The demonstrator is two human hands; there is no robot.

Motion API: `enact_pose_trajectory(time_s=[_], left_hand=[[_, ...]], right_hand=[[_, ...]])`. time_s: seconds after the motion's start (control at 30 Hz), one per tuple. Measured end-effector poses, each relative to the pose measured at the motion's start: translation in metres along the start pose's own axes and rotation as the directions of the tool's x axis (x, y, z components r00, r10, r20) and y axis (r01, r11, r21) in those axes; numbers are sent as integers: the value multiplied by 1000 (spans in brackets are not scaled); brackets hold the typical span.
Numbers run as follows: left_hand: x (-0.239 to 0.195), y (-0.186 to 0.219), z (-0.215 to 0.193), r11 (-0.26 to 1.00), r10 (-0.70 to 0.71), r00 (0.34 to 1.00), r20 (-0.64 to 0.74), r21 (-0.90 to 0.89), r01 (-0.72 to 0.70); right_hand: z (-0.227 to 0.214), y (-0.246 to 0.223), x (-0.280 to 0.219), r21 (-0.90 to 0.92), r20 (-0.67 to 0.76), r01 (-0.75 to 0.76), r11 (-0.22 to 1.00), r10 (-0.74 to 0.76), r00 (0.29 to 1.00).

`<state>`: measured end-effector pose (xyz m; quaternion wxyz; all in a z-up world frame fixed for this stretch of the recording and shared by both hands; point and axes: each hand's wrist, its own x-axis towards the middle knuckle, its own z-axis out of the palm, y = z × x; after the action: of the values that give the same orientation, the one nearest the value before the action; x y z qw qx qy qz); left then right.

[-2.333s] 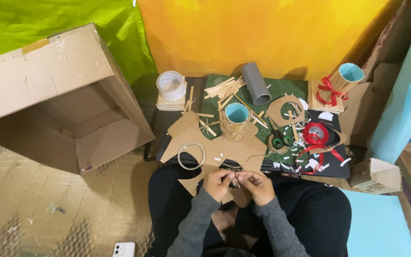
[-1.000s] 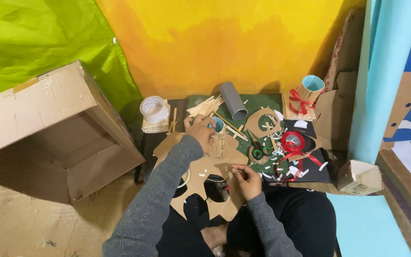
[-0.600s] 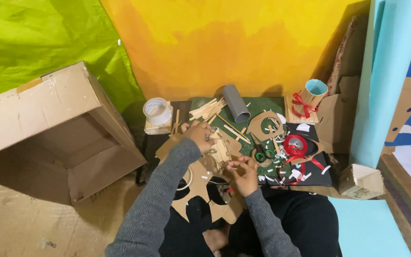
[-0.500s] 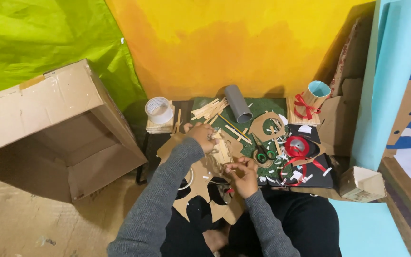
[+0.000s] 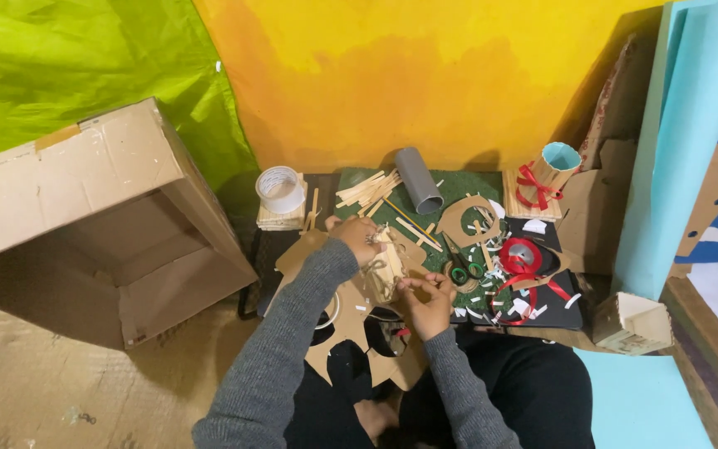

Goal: Crafting a decorative object by cutting cardboard and taping wooden sticks to a tube.

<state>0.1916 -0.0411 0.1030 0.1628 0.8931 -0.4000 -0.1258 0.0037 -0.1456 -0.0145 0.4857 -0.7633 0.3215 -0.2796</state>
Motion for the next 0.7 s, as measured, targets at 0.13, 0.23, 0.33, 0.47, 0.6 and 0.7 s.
enact_pose_trajectory(time_s=[0.13, 0.23, 0.33, 0.47, 0.6, 0.7], left_hand=[[9, -10, 7, 1000, 16, 1000, 3, 25, -16], [12, -21, 18, 1000, -16, 1000, -2, 7, 16], [30, -50, 44, 994, 25, 998, -63, -109, -31], [10, -36, 30, 983, 28, 996, -84, -176, -43], [-5, -23, 16, 981, -47, 992, -120, -192, 23], [-16, -5, -6, 971, -133, 991, -35, -207, 123]], right_hand=[[-1, -11, -6, -22, -25, -35, 999, 34, 999], [-4, -25, -15, -11, -68, -64, 998, 64, 996], [-7, -41, -24, -37, -147, 62, 997, -67, 987], [-5, -41, -27, -105, -185, 155, 982, -173, 967], [-6, -40, -23, -129, -181, 199, 971, -220, 959], [-5, -42, -19, -183, -189, 252, 950, -286, 939]])
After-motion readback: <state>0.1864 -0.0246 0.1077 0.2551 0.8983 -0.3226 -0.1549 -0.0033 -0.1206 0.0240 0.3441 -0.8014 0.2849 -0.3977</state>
